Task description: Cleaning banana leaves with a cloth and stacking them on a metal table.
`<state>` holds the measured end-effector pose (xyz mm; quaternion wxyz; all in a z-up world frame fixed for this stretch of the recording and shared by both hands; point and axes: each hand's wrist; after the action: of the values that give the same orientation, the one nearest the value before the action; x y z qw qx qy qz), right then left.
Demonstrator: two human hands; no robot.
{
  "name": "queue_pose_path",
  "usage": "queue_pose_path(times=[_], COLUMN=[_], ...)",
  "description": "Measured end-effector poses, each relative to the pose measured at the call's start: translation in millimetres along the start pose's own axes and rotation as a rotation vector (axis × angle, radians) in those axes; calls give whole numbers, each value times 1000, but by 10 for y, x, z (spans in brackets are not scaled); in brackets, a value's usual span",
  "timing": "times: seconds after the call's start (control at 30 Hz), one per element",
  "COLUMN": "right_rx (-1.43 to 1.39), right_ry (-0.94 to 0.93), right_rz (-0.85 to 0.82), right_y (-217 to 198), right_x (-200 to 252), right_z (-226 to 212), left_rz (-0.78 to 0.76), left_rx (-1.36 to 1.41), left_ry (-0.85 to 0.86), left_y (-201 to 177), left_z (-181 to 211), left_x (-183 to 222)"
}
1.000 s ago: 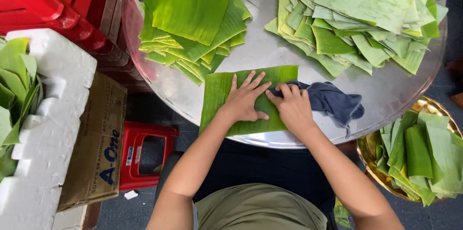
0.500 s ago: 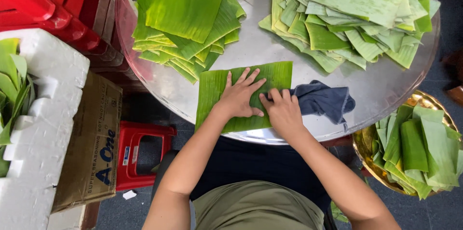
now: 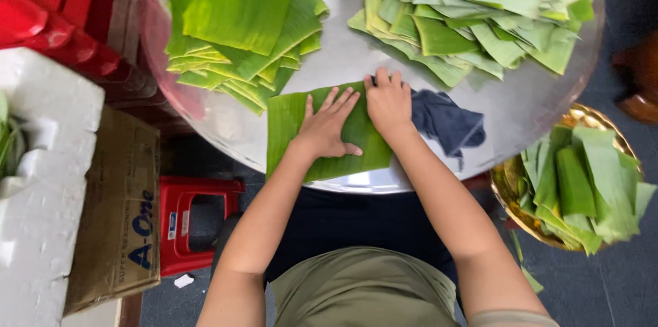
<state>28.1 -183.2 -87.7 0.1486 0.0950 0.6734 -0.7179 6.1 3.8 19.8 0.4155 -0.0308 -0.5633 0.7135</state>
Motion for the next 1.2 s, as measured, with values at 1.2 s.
queue_pose_path(times=[1.2], right_rx=[-208], right_ry=[-80], right_rz=[-257], right_y=[-615], right_x=[514], right_z=[31], left_rz=[51], left_rx=[-66], left_ry=[-147], left_y=[-131], left_z=[101], left_x=[-371])
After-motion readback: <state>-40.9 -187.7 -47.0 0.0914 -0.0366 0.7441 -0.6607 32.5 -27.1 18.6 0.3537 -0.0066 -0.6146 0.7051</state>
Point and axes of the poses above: each hand's wrist, its own x-axis away from the middle knuckle, its own y-axis out of the palm, z = x × y, and after that the axes turned 6 degrees about -z, right-handed
